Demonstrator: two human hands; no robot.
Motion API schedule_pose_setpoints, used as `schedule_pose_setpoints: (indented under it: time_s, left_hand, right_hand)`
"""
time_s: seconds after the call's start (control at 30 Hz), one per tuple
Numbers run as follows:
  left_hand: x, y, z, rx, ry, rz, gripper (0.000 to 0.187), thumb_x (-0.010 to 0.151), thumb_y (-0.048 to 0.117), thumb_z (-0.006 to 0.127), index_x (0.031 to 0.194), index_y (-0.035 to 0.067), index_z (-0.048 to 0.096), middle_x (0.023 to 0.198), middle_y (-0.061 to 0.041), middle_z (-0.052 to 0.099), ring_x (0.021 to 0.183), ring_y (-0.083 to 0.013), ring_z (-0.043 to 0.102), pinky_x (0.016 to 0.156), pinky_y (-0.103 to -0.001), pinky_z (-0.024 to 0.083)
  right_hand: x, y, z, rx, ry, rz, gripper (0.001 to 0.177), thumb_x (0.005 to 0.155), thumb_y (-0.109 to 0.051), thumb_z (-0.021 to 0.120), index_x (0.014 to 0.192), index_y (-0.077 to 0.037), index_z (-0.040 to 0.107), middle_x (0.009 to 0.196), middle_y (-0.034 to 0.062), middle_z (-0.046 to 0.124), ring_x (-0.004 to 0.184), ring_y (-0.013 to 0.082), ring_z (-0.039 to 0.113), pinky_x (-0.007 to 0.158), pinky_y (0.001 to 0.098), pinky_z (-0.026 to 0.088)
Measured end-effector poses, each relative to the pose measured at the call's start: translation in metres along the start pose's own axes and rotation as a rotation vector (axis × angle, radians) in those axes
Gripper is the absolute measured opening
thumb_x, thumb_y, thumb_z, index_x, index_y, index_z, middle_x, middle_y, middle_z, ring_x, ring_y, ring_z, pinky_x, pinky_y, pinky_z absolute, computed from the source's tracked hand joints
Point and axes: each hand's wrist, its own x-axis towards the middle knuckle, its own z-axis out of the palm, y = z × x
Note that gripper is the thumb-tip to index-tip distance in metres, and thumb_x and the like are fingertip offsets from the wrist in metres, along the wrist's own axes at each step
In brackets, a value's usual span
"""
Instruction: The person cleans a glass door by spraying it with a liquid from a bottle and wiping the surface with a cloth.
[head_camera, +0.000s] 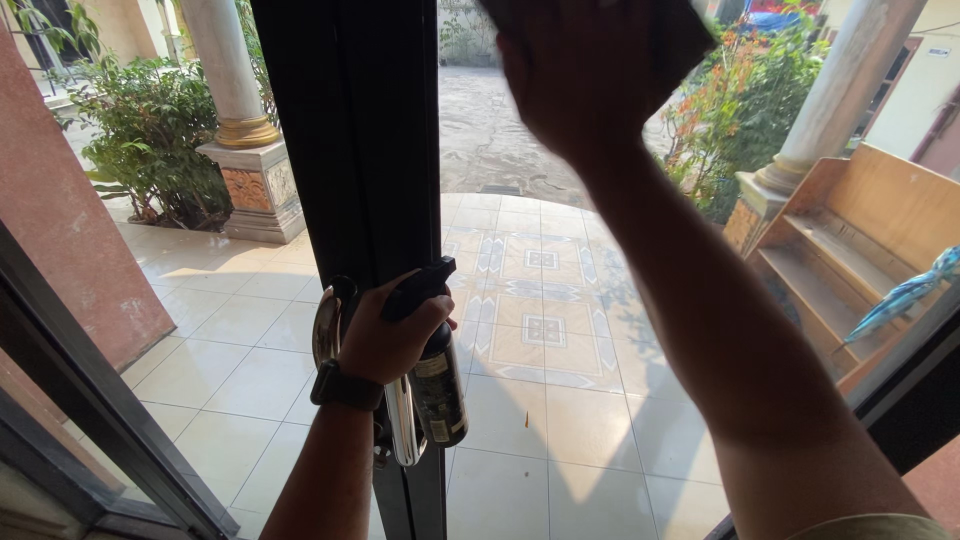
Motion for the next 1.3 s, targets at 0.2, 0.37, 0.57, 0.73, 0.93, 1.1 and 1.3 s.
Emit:
schedule_pose_setpoints:
  time_s: [0.2,0.37,0.57,0.73,0.93,1.1,1.3]
  left_hand:
    - [-0.003,-0.005,0.002,-0.019,-0.02,-0.029,0.025,0.078,0.027,0.059,0.096,0.01,0.065,0.079,-0.003,0.071,0.079,-0.0173,0.073,0.073,-0.038,0.059]
    - [-0.004,-0.003,0.004,0.007,-0.009,-0.052,0.022,0.08,0.025,0.059,0.093,0.009,0.069,0.078,-0.005,0.071,0.077,-0.0202,0.07,0.072,-0.036,0.056]
    - [-0.003,-0.003,0.01,-0.102,0.008,-0.15,0.023,0.078,0.023,0.06,0.091,0.006,0.069,0.08,-0.007,0.073,0.077,-0.0195,0.072,0.072,-0.035,0.056]
    - [0.0,-0.002,0.01,-0.114,0.047,-0.122,0.023,0.078,0.021,0.061,0.091,0.003,0.069,0.082,-0.009,0.072,0.078,-0.0222,0.071,0.072,-0.038,0.057]
    - [-0.001,0.007,0.019,0.139,0.12,-0.198,0.026,0.08,0.027,0.057,0.096,0.01,0.07,0.081,-0.009,0.073,0.079,-0.0214,0.071,0.074,-0.04,0.055]
    - [-0.002,0.009,0.018,0.084,0.142,-0.13,0.027,0.08,0.027,0.058,0.095,0.009,0.07,0.081,-0.009,0.073,0.079,-0.0199,0.07,0.075,-0.038,0.053]
    - [0.0,0.004,0.015,-0.003,0.098,-0.09,0.026,0.078,0.028,0.06,0.092,0.009,0.069,0.077,-0.005,0.072,0.075,-0.0176,0.069,0.07,-0.036,0.055]
  right_hand:
    - [-0.061,-0.069,-0.031,0.045,-0.252,-0.105,0.06,0.099,-0.039,0.057,0.151,-0.017,0.037,0.154,0.0179,0.025,0.141,0.0384,0.024,0.11,0.0543,0.022]
    - [-0.123,-0.068,-0.066,0.243,-0.493,-0.466,0.026,0.107,-0.021,0.056,0.132,-0.026,0.048,0.139,-0.0028,0.044,0.138,0.0196,0.038,0.099,0.0379,0.037]
    - [-0.125,0.021,-0.089,0.12,-0.444,-0.577,0.047,0.083,-0.035,0.058,0.13,-0.028,0.052,0.132,0.0012,0.049,0.125,0.0234,0.043,0.094,0.0448,0.04]
    - [-0.125,0.13,-0.112,0.015,-0.306,-0.109,0.044,0.097,-0.036,0.057,0.139,-0.023,0.053,0.15,0.0122,0.037,0.137,0.033,0.035,0.108,0.0568,0.029]
    - [-0.182,0.211,-0.135,-0.061,-0.147,0.411,0.059,0.105,-0.044,0.029,0.149,-0.005,0.036,0.152,0.0249,0.027,0.142,0.0435,0.03,0.118,0.0554,0.022]
    - [-0.264,0.182,-0.151,-0.047,-0.209,0.648,0.063,0.104,-0.039,0.027,0.15,0.003,0.026,0.154,0.0296,0.019,0.144,0.0486,0.018,0.119,0.0593,0.015]
    - [-0.311,0.066,-0.134,-0.07,-0.311,0.447,0.06,0.094,-0.036,0.046,0.14,0.002,0.041,0.147,0.034,0.024,0.138,0.0519,0.018,0.11,0.0674,0.01]
